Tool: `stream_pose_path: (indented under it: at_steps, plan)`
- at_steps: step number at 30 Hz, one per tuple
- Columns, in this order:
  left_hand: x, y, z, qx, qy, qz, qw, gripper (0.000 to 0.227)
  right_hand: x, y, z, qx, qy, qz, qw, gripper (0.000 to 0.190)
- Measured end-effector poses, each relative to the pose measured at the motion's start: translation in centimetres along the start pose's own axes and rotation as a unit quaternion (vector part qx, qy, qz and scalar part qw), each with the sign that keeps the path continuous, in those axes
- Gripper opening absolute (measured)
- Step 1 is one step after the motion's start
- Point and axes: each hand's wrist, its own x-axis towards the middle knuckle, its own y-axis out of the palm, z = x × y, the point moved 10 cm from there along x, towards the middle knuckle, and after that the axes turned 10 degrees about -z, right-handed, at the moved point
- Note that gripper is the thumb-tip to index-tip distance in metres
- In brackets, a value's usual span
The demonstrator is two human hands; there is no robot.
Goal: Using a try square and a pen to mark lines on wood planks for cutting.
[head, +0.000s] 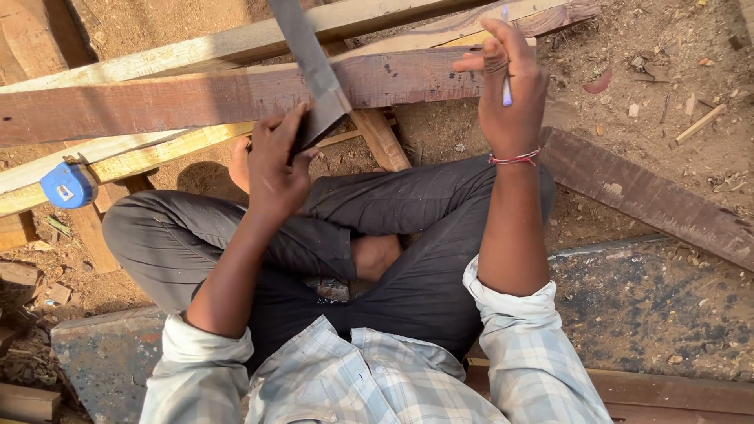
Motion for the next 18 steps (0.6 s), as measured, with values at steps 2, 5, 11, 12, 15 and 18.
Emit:
stream_pose_path:
  at_steps: [2,5,11,12,15,18]
  plan:
    - [-0.8,-2.3,4.6,-0.148,-0.085,-0.046,0.984,0.064,0.0,2.6,0.2,-0.032,0.053,0.034,0.997,0.056]
    - [-1.0,-4.6,8.3,-0.481,-0.205,-0.125,0.843,0.055,-1.2,7.7,3.1,-0.109,0.000,0.105,0.989,0.053]
    - [-1.4,-6.6,14.6,-0.771,-0.215,-0.150,0.581,0.055,-5.8,21.2,12.7,-0.157,-0.259,0.214,0.929,0.101]
    - [-1.3,-7.1,15.2,-0.783,-0.202,-0.159,0.567,0.057,-6.3,23.1,14.1,-0.155,-0.288,0.215,0.920,0.107]
    - [-1.0,-7.7,17.1,-0.809,-0.187,-0.186,0.525,0.059,-6.3,27.9,16.8,-0.156,-0.297,0.237,0.912,0.113]
    - [-0.9,-7.7,18.1,-0.825,-0.197,-0.209,0.486,0.059,-6.7,30.5,16.8,-0.184,-0.293,0.222,0.911,0.111]
